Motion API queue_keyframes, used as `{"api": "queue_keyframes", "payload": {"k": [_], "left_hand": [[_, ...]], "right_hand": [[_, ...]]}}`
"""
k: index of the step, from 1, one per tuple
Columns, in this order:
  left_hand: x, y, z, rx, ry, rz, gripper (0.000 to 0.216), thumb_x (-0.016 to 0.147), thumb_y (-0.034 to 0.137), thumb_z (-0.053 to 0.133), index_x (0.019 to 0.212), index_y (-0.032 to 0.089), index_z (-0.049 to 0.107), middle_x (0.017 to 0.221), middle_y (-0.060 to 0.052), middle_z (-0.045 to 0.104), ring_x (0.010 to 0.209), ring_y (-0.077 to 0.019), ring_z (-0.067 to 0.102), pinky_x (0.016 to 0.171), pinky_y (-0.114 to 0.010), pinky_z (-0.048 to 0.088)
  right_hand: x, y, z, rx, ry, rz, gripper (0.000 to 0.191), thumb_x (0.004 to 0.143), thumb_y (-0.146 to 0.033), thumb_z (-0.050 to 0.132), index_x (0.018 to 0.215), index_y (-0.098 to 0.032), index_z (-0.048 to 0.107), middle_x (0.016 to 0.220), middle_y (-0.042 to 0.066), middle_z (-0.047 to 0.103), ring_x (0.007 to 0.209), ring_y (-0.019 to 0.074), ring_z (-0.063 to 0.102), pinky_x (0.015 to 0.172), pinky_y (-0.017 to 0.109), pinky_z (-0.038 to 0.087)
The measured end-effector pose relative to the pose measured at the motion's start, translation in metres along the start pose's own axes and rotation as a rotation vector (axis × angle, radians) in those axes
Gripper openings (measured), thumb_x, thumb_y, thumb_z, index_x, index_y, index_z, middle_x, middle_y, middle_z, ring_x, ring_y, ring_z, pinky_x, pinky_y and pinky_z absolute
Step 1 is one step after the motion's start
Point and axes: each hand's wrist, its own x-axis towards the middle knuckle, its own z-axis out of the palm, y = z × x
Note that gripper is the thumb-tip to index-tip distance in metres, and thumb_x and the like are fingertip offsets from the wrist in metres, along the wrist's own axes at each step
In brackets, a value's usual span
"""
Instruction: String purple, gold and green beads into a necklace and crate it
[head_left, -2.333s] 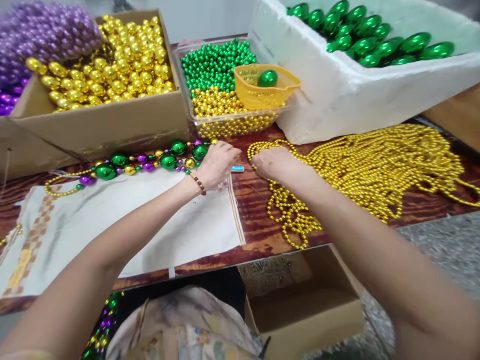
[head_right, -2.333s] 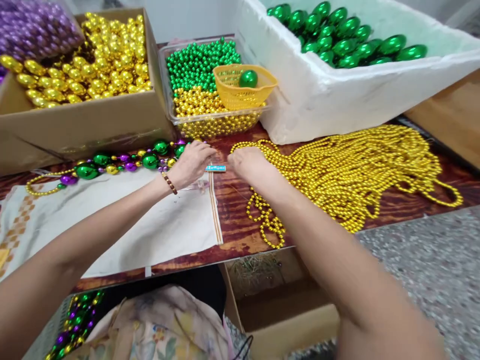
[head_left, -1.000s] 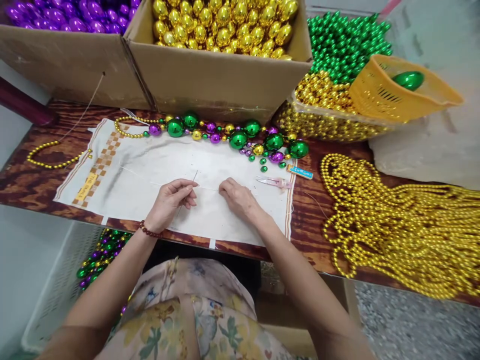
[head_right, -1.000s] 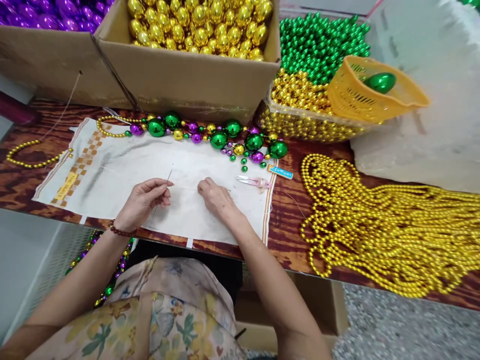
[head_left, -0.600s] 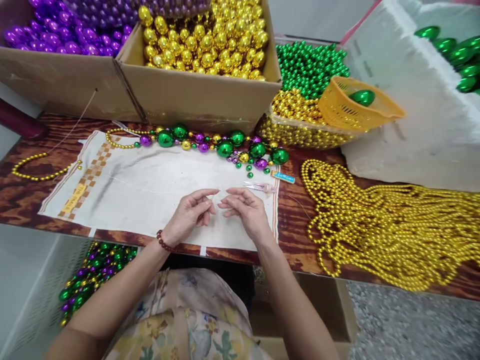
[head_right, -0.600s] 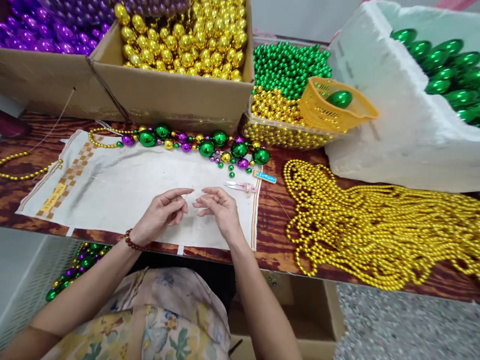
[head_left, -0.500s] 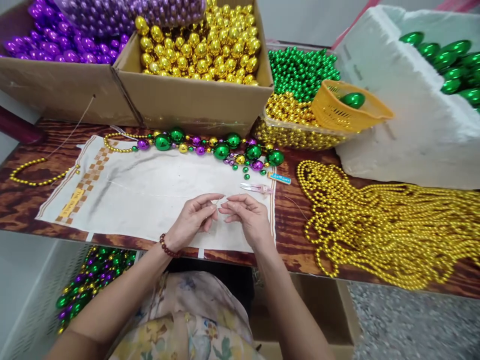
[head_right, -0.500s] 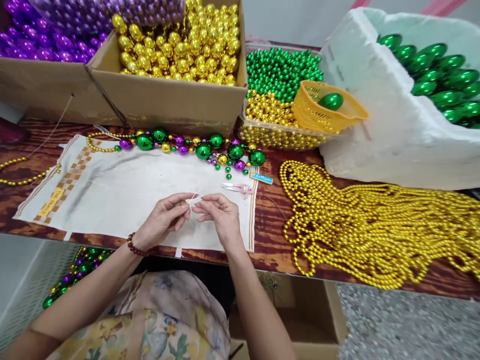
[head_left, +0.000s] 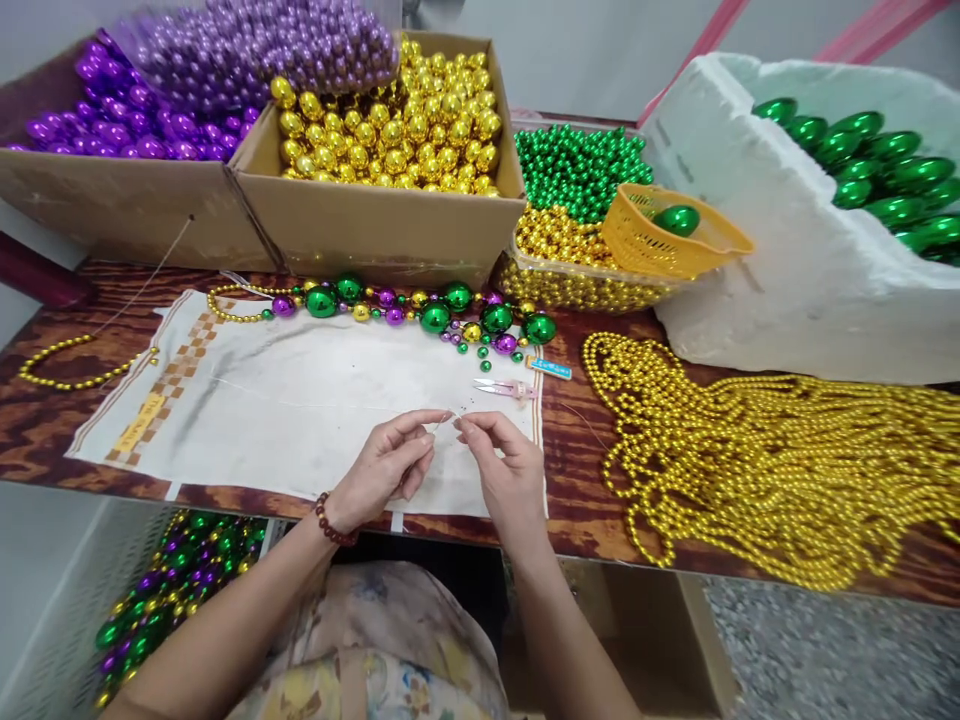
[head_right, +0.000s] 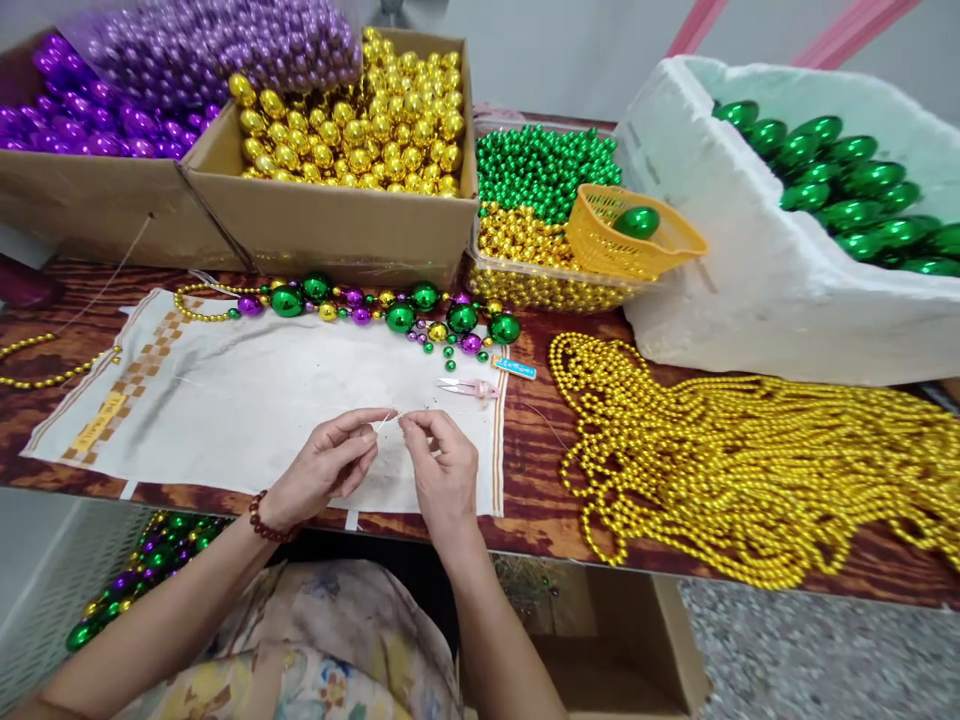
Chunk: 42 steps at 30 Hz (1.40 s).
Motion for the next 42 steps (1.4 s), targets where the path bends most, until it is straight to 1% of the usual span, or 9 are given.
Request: {"api": "queue_keyframes", "payload": {"k": [2, 5, 8, 10, 14, 21, 33, 42], "left_hand": [[-0.001, 0.000, -0.001, -0.003, -0.009, 0.003, 0.049, 0.089, 0.038, 0.063, 0.131, 0.014, 0.060, 0.059, 0.007, 0.050, 0.035, -0.0023, 0.038, 0.035, -0.017, 0.020], [-0.003, 0.000, -0.002, -0.005, -0.015, 0.037, 0.045, 0.091, 0.037, 0.061, 0.130, 0.015, 0.060, 0.060, 0.008, 0.049, 0.035, -0.0015, 0.038, 0.036, -0.016, 0.021], [-0.005, 0.003, -0.002, 0.001, -0.039, 0.068, 0.040, 0.092, 0.035, 0.060, 0.127, 0.016, 0.062, 0.061, 0.008, 0.049, 0.035, -0.0007, 0.039, 0.037, -0.015, 0.023], [-0.006, 0.005, -0.001, 0.004, -0.048, 0.079, 0.037, 0.092, 0.034, 0.060, 0.125, 0.016, 0.062, 0.062, 0.008, 0.048, 0.035, -0.0004, 0.039, 0.037, -0.015, 0.023], [-0.007, 0.007, -0.001, 0.005, -0.053, 0.103, 0.036, 0.092, 0.034, 0.060, 0.123, 0.016, 0.063, 0.064, 0.008, 0.046, 0.036, -0.0001, 0.039, 0.037, -0.015, 0.024], [-0.009, 0.001, -0.006, 0.045, -0.091, 0.146, 0.040, 0.095, 0.037, 0.058, 0.130, 0.019, 0.062, 0.067, 0.006, 0.049, 0.039, -0.0008, 0.040, 0.038, -0.015, 0.028], [-0.010, 0.000, -0.007, 0.115, -0.102, 0.203, 0.035, 0.098, 0.032, 0.054, 0.129, 0.019, 0.061, 0.067, 0.006, 0.046, 0.043, -0.0014, 0.042, 0.043, -0.015, 0.032], [-0.010, -0.001, -0.008, 0.192, -0.090, 0.218, 0.040, 0.098, 0.038, 0.053, 0.133, 0.019, 0.061, 0.068, 0.005, 0.046, 0.046, -0.0031, 0.042, 0.045, -0.016, 0.035]], "right_hand": [[-0.002, -0.001, 0.002, -0.082, 0.040, -0.095, 0.012, 0.090, -0.024, 0.062, 0.082, -0.021, 0.070, 0.079, 0.001, 0.069, 0.076, 0.0156, 0.064, 0.067, 0.027, 0.047], [-0.005, -0.003, 0.005, -0.120, 0.070, -0.200, 0.010, 0.092, -0.019, 0.060, 0.086, -0.021, 0.068, 0.090, 0.002, 0.071, 0.086, 0.0165, 0.066, 0.076, 0.029, 0.049], [-0.009, -0.005, 0.007, -0.152, 0.097, -0.271, 0.010, 0.093, -0.017, 0.060, 0.087, -0.021, 0.066, 0.100, 0.004, 0.072, 0.096, 0.0178, 0.066, 0.084, 0.032, 0.050], [-0.011, -0.007, 0.008, -0.175, 0.092, -0.294, 0.010, 0.093, -0.016, 0.059, 0.089, -0.022, 0.066, 0.103, 0.004, 0.073, 0.099, 0.0191, 0.067, 0.089, 0.036, 0.049], [-0.013, -0.012, 0.010, -0.208, 0.092, -0.301, 0.010, 0.093, -0.016, 0.059, 0.091, -0.022, 0.066, 0.104, 0.004, 0.075, 0.099, 0.0208, 0.069, 0.090, 0.039, 0.049], [-0.012, -0.022, 0.012, -0.271, 0.098, -0.324, 0.010, 0.092, -0.017, 0.059, 0.088, -0.024, 0.065, 0.098, 0.004, 0.076, 0.095, 0.0224, 0.071, 0.087, 0.040, 0.050], [-0.011, -0.023, 0.013, -0.284, 0.094, -0.321, 0.011, 0.092, -0.015, 0.060, 0.088, -0.023, 0.065, 0.096, 0.003, 0.075, 0.094, 0.0204, 0.070, 0.088, 0.039, 0.049], [-0.010, -0.020, 0.012, -0.248, 0.091, -0.270, 0.010, 0.093, -0.021, 0.060, 0.085, -0.024, 0.066, 0.095, 0.003, 0.074, 0.093, 0.0220, 0.069, 0.086, 0.039, 0.050]]}}
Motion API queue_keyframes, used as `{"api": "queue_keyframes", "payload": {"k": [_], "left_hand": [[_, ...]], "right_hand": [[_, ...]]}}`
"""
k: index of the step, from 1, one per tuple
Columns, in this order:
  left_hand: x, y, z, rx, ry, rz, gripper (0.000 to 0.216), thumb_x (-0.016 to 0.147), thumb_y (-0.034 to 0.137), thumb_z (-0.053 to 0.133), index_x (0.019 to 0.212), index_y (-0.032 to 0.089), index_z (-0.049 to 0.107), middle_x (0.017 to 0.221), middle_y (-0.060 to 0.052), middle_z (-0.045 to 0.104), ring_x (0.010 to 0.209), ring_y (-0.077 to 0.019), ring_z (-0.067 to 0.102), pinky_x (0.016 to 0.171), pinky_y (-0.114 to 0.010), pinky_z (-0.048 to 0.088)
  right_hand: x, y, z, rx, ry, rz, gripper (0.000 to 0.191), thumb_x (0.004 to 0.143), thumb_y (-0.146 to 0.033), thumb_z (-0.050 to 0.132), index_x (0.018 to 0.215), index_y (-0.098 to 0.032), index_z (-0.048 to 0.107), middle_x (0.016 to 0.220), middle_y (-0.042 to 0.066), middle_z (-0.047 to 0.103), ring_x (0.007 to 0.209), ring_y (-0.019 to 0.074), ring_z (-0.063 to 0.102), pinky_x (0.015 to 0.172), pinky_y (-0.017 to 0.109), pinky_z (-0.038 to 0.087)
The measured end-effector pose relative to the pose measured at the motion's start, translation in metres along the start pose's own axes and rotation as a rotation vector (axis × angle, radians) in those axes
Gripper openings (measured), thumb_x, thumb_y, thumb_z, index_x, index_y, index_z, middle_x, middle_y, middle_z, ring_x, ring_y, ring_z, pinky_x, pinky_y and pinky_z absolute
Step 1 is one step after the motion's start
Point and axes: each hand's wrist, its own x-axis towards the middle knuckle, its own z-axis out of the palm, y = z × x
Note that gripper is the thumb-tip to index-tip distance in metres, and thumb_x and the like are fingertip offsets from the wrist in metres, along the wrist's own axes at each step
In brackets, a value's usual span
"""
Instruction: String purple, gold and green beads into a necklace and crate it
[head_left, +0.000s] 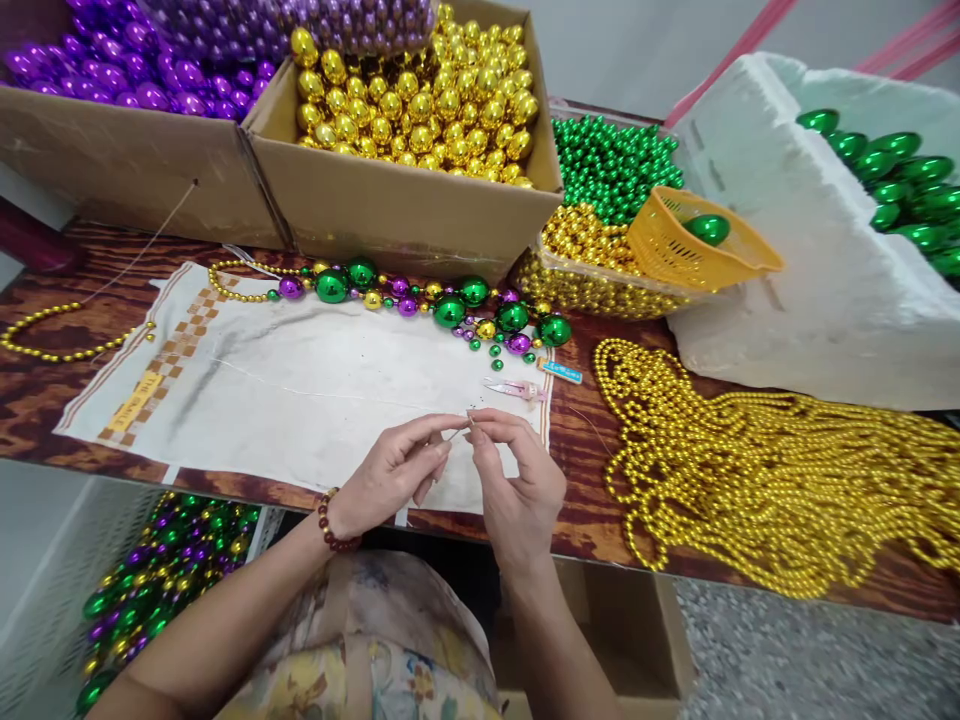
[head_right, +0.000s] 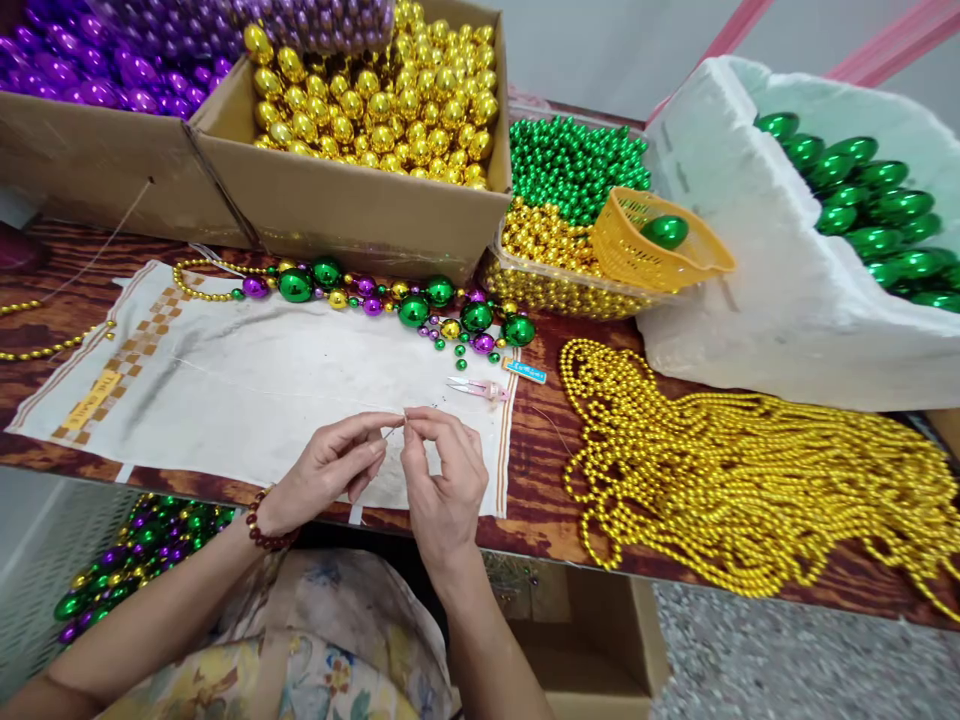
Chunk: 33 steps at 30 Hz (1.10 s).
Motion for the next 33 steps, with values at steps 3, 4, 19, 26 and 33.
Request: {"api": "queue_keyframes", "payload": {"k": [3, 4, 19, 26, 33], "left_hand": [[-0.001, 0.000, 0.000, 0.068, 0.002, 0.013, 0.042, 0.099, 0.038, 0.051, 0.135, 0.019, 0.060, 0.067, 0.004, 0.046, 0.047, -0.0041, 0.042, 0.047, -0.017, 0.036], [-0.001, 0.000, -0.001, 0.096, 0.004, 0.017, 0.042, 0.099, 0.038, 0.051, 0.135, 0.018, 0.060, 0.066, 0.004, 0.046, 0.047, -0.0046, 0.042, 0.048, -0.017, 0.037], [0.011, 0.005, -0.011, 0.808, -0.015, 0.394, 0.040, 0.099, 0.018, 0.040, 0.134, 0.021, 0.061, 0.099, -0.008, 0.071, 0.087, -0.0158, 0.066, 0.079, -0.026, 0.051], [0.025, 0.005, -0.018, 1.145, -0.097, 0.387, 0.039, 0.098, 0.016, 0.041, 0.129, 0.020, 0.063, 0.101, -0.009, 0.075, 0.083, -0.0176, 0.070, 0.068, -0.025, 0.050], [0.038, 0.007, -0.018, 1.139, -0.117, 0.372, 0.033, 0.099, 0.019, 0.042, 0.121, 0.017, 0.066, 0.109, -0.009, 0.075, 0.091, -0.0202, 0.071, 0.074, -0.028, 0.050]], "right_hand": [[-0.001, 0.001, 0.000, 0.018, 0.005, 0.024, 0.010, 0.093, -0.022, 0.060, 0.086, -0.023, 0.067, 0.096, 0.004, 0.074, 0.094, 0.0218, 0.068, 0.086, 0.038, 0.050], [-0.001, 0.001, 0.000, 0.026, 0.007, 0.038, 0.010, 0.093, -0.023, 0.060, 0.086, -0.023, 0.067, 0.096, 0.004, 0.074, 0.094, 0.0220, 0.068, 0.086, 0.038, 0.050], [0.006, 0.011, 0.000, 0.433, -0.057, 0.403, 0.012, 0.085, -0.030, 0.069, 0.077, -0.022, 0.073, 0.092, 0.004, 0.072, 0.085, 0.0192, 0.065, 0.081, 0.035, 0.054], [0.029, 0.029, -0.003, 0.469, -0.211, 0.523, 0.016, 0.070, -0.034, 0.072, 0.064, -0.021, 0.065, 0.070, 0.000, 0.064, 0.065, 0.0151, 0.056, 0.063, 0.029, 0.048], [0.050, 0.044, -0.014, 0.512, 0.172, 0.490, 0.012, 0.067, -0.030, 0.070, 0.066, -0.020, 0.065, 0.063, -0.004, 0.057, 0.053, 0.0087, 0.044, 0.055, 0.025, 0.037]]}}
